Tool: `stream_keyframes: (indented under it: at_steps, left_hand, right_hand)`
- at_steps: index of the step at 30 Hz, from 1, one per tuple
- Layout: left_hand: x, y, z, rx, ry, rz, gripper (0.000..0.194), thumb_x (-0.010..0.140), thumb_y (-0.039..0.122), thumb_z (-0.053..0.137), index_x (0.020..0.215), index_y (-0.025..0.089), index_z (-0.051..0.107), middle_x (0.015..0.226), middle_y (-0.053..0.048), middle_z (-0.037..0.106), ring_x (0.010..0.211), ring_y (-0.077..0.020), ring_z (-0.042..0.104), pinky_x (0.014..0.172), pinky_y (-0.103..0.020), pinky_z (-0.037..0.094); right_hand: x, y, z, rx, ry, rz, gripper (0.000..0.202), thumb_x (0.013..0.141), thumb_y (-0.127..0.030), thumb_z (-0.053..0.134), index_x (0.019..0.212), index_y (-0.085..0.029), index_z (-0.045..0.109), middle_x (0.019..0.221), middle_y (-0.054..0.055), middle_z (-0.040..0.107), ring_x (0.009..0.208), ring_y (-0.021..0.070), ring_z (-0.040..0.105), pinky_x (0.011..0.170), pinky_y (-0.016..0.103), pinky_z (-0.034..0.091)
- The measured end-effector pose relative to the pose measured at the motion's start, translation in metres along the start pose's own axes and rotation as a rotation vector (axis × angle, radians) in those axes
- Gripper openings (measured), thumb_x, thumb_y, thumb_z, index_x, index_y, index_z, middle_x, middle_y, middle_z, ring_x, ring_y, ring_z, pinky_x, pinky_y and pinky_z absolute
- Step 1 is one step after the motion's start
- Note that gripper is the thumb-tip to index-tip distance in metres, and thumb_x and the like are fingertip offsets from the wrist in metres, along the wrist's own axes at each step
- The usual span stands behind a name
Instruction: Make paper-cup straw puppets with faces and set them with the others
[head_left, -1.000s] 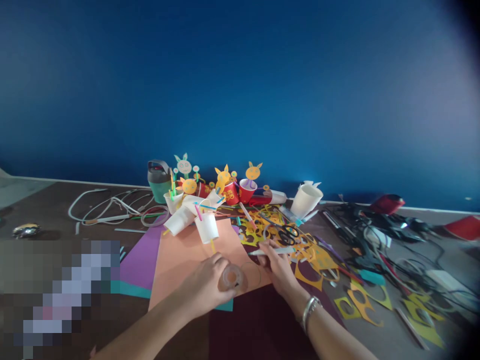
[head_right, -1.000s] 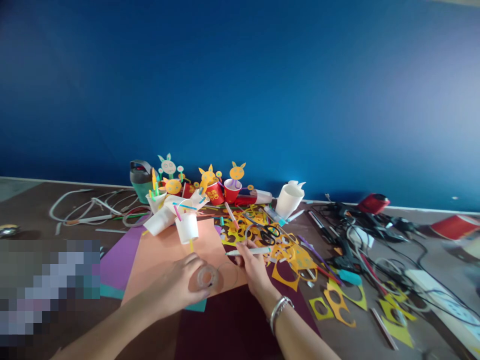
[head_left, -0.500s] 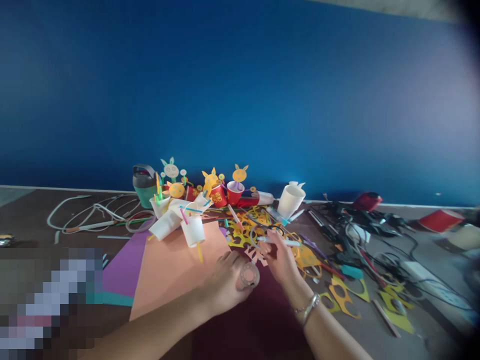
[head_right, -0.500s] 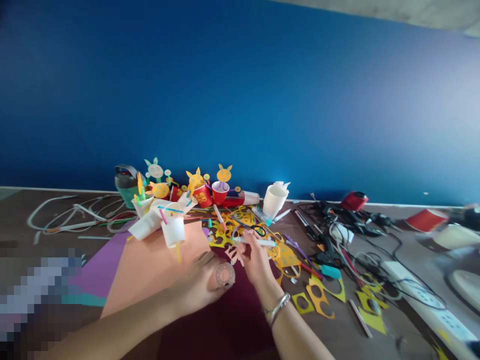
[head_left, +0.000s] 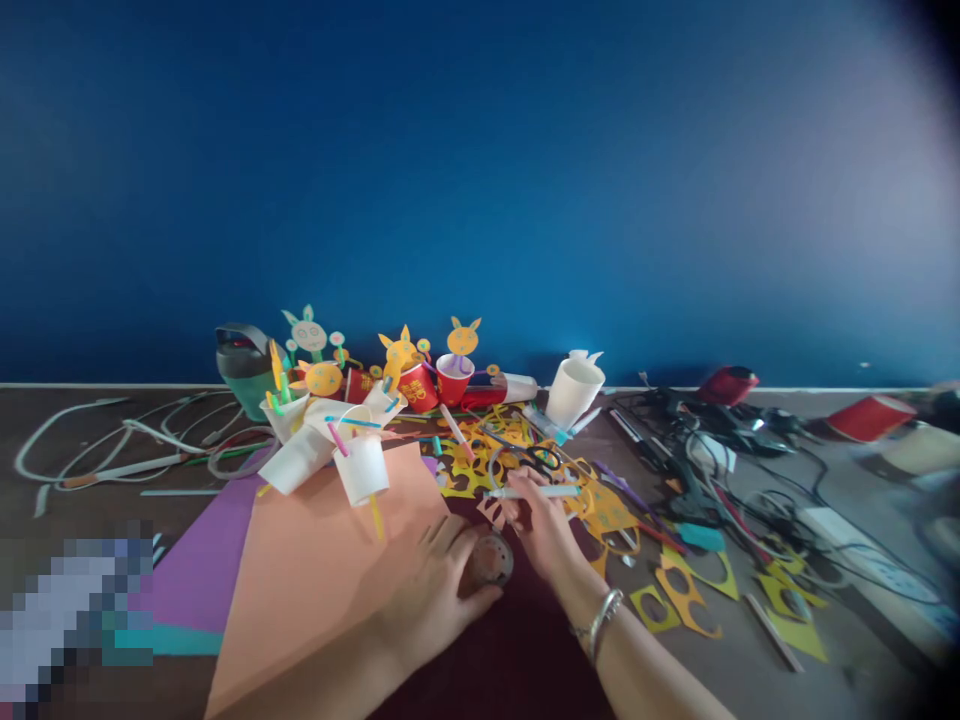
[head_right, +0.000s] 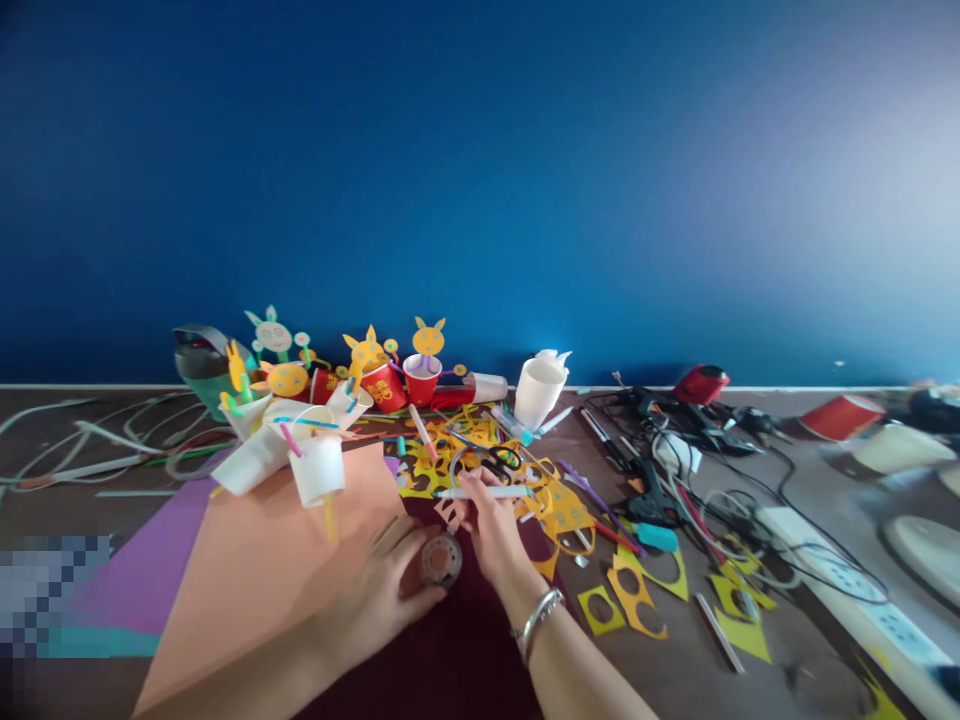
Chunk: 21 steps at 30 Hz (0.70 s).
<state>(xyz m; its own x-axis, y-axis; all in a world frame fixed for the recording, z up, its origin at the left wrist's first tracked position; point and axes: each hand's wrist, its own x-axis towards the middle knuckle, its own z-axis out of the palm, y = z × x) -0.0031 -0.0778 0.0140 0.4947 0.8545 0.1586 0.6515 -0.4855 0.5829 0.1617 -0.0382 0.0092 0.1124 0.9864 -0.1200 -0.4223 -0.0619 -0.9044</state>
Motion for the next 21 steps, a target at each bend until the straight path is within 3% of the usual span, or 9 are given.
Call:
stream_keyframes:
  at_steps: [5, 10, 21]
  left_hand:
    - [-0.0001, -0.0072, 0.0094, -0.018, 0.001, -0.013, 0.051, 0.076, 0.047, 0.067, 0.121, 0.026, 0.052, 0.115, -0.007, 0.058, 0.108, -0.0276, 0.053, 0.092, -0.042, 0.043]
    - [0.0008, -0.0041, 0.0071, -0.038, -0.033, -0.026, 0.051, 0.073, 0.049, 0.07, 0.116, 0.028, 0.053, 0.112, -0.006, 0.06, 0.104, -0.0283, 0.055, 0.088, -0.042, 0.045]
    - [0.0032, -0.0082, 0.0085, 0.01, -0.026, -0.032, 0.053, 0.069, 0.041, 0.075, 0.116, 0.029, 0.054, 0.109, -0.006, 0.062, 0.099, -0.0282, 0.059, 0.082, -0.041, 0.051]
  right_hand:
    - [0.0018, 0.0014, 0.0012, 0.068, -0.024, 0.029, 0.031, 0.075, -0.034, 0.065, 0.061, -0.022, 0.041, 0.048, -0.008, 0.039, 0.042, 0.0079, 0.034, 0.041, 0.022, 0.023]
    - [0.0032, 0.0012, -0.0008, 0.068, -0.01, 0.061, 0.03, 0.076, -0.036, 0.064, 0.062, -0.022, 0.042, 0.048, -0.008, 0.038, 0.043, 0.008, 0.033, 0.042, 0.022, 0.025]
    - [0.0029, -0.0063, -0.0001, 0.127, -0.01, 0.161, 0.029, 0.075, -0.035, 0.066, 0.063, -0.021, 0.044, 0.045, -0.008, 0.037, 0.043, 0.0082, 0.034, 0.045, 0.022, 0.026]
